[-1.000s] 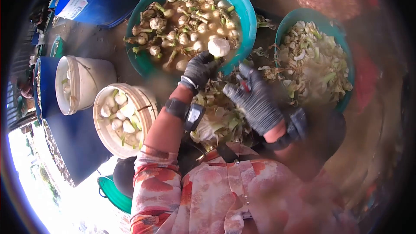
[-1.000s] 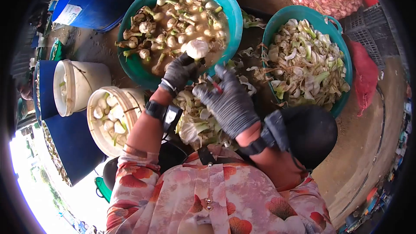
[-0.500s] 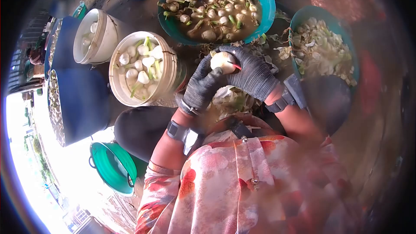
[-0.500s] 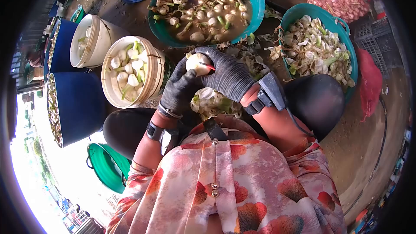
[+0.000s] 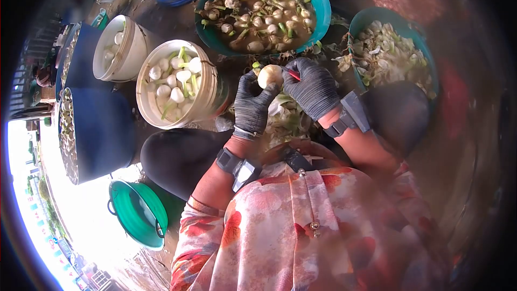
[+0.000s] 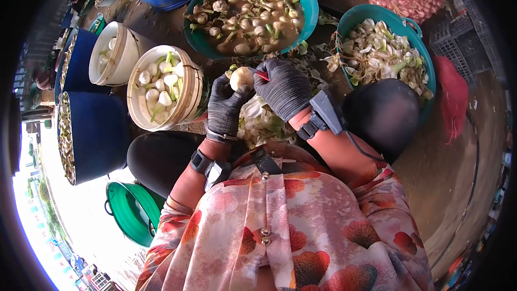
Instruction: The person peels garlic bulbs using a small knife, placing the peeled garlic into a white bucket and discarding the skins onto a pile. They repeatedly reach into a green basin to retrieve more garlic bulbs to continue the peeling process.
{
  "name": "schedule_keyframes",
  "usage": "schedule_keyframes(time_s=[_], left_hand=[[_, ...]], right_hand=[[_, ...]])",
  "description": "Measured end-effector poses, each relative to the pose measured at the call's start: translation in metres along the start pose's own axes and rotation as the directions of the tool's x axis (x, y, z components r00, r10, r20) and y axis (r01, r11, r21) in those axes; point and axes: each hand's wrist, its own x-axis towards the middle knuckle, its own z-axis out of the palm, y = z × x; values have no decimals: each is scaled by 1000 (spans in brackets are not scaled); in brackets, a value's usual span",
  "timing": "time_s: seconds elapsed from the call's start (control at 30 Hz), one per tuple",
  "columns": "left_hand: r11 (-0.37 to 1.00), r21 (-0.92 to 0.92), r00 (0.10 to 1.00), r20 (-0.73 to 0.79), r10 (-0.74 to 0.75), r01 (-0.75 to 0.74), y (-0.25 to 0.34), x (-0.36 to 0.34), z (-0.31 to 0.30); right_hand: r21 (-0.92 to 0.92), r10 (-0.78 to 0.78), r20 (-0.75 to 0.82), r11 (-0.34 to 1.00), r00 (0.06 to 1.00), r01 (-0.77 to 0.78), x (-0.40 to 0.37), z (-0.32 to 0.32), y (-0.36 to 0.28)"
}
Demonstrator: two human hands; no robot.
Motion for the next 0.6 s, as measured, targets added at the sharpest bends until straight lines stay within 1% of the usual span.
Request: schedule_keyframes(time_s=[0.07, 0.1, 0.17, 0.2, 0.27, 0.3, 0.33, 0.37, 0.4, 0.47, 0.5, 0.53, 0.57, 0.6], left_hand=[[997, -79, 1000, 27, 15, -13, 0, -2, 4], [997, -81, 999, 31, 14, -11, 2, -2, 6], [993, -118, 1000, 15, 0, 2, 6, -3, 6], [993, -115, 1000, 12, -3, 5, 5, -3, 6], [987, -163, 1000, 6, -6, 7, 4, 0, 7], [987, -162, 1000, 6, -9, 10, 2, 1, 7], [996, -94, 1000, 6, 9, -9, 0, 2, 7], [999, -26, 1000, 9, 27, -26, -3, 2, 7], [999, -26, 1000, 15, 21, -20, -4, 3, 8], [998, -68, 999, 48, 23, -19, -6, 3, 8], [978, -205, 997, 75, -32, 47, -2, 1, 10], [977, -205, 996, 79, -35, 51, 3, 1, 12], [952, -291, 991, 120, -61, 94, 8, 0, 13], [919, -371, 984, 161, -81, 136, 10, 0, 13]], right_hand=[[-4, 53, 8, 999, 999, -53, 1, -1, 1], [-7, 56, 6, 998, 998, -56, 1, -2, 3], [105, 81, 26, 991, 996, -83, 2, -2, 6], [108, 83, 30, 990, 996, -86, 1, -1, 6], [97, 28, 17, 995, 999, -29, 1, -3, 7], [51, 3, 7, 999, 1000, -3, 1, -5, 4], [50, 9, 7, 999, 1000, -9, 1, -5, 3], [2, 27, 0, 1000, 1000, -27, 1, -5, 2], [-45, 46, -9, 998, 999, -47, 2, -5, 2], [-27, 68, -10, 997, 998, -68, 5, -6, 2], [5, 106, -1, 994, 994, -106, 6, -7, 3], [38, 141, 9, 989, 990, -141, 9, -8, 6], [197, 228, 110, 949, 967, -246, 17, -8, 19], [198, 230, 108, 948, 967, -248, 23, -3, 39]])
